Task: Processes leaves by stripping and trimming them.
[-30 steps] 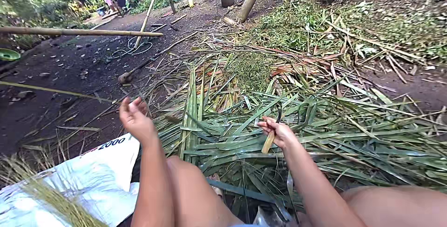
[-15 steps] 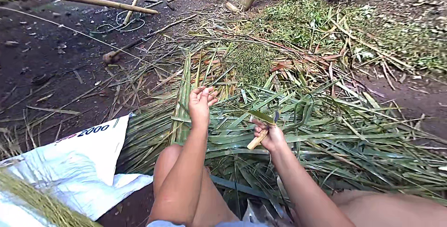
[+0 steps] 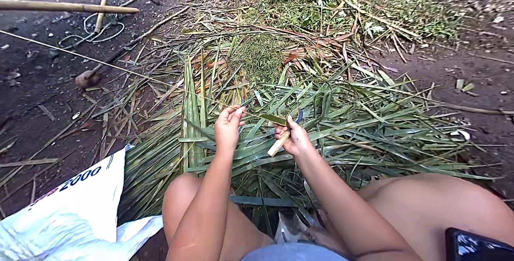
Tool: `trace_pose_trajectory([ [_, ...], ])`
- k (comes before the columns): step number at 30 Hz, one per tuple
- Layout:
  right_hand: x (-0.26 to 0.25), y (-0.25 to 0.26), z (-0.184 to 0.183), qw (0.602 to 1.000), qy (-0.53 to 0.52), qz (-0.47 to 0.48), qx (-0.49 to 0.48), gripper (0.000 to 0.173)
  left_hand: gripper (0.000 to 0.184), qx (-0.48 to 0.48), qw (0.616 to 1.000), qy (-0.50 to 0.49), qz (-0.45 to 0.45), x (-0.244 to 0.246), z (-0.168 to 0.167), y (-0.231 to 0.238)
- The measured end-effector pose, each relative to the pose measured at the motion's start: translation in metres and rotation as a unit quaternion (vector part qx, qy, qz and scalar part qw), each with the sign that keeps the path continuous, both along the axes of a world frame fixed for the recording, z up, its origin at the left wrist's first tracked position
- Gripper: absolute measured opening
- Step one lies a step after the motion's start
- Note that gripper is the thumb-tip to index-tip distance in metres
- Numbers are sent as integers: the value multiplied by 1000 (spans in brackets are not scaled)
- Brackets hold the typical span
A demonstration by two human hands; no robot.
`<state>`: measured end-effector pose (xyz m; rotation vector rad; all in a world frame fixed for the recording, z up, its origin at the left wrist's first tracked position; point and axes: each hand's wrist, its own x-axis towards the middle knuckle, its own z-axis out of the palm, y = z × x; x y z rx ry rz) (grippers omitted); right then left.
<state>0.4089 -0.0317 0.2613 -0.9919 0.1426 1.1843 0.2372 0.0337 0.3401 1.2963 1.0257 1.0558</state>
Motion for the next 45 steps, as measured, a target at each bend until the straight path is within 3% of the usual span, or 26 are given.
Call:
trace_pose_trajectory([
  [1, 3, 0, -5, 999, -28, 19, -35, 43, 19, -3, 1000, 25, -10, 2, -1, -1],
  [4, 11, -3, -21, 972, -162, 95, -142, 15, 16, 44, 997, 63, -5, -1, -2, -2],
  [5, 9, -5, -17, 954, -228, 124, -152, 18, 16, 68, 995, 74, 1, -3, -2, -1],
  [7, -4, -10, 4, 893, -392, 180, -131, 34, 14, 114, 990, 82, 9, -5, -3, -3],
  [10, -30, -18, 41, 753, -600, 263, -66, 41, 15, 175, 979, 106, -7, -6, -12, -8],
  [12, -44, -20, 47, 680, -657, 319, -69, 43, 16, 209, 971, 116, -22, -6, -18, -10],
  [15, -42, -10, 35, 628, -655, 398, -139, 44, 15, 252, 961, 113, -21, -9, -24, -8],
  [20, -11, 5, -12, 615, -630, 405, -245, 44, 14, 272, 959, 78, 16, -17, -31, -4],
  [25, -2, 8, -3, 621, -602, 406, -295, 41, 14, 317, 946, 65, 6, -6, -41, -8],
  [27, 10, 5, -8, 616, -573, 426, -332, 38, 13, 311, 950, -4, 13, -8, -34, -6],
  [29, 32, -9, -36, 597, -536, 457, -384, 41, 10, 319, 944, -80, 34, -27, -14, 1],
  [31, 49, -12, -48, 620, -505, 437, -412, 46, 11, 331, 937, -92, 59, -46, 6, 15],
  [34, 53, -5, -43, 691, -507, 379, -349, 42, 11, 269, 960, -28, 67, -60, 4, 16],
  [37, 35, 2, -2, 726, -558, 339, -214, 39, 15, 258, 964, 47, 42, -52, 0, 15],
  [39, 9, -3, 27, 700, -633, 304, -131, 37, 18, 284, 951, 120, 30, -46, -4, 14],
  [42, -27, -10, 57, 628, -721, 287, -59, 35, 17, 311, 935, 169, 5, -39, -10, 9],
  [45, -47, -13, 61, 604, -743, 285, -35, 33, 15, 327, 927, 181, -21, -33, -11, 1],
])
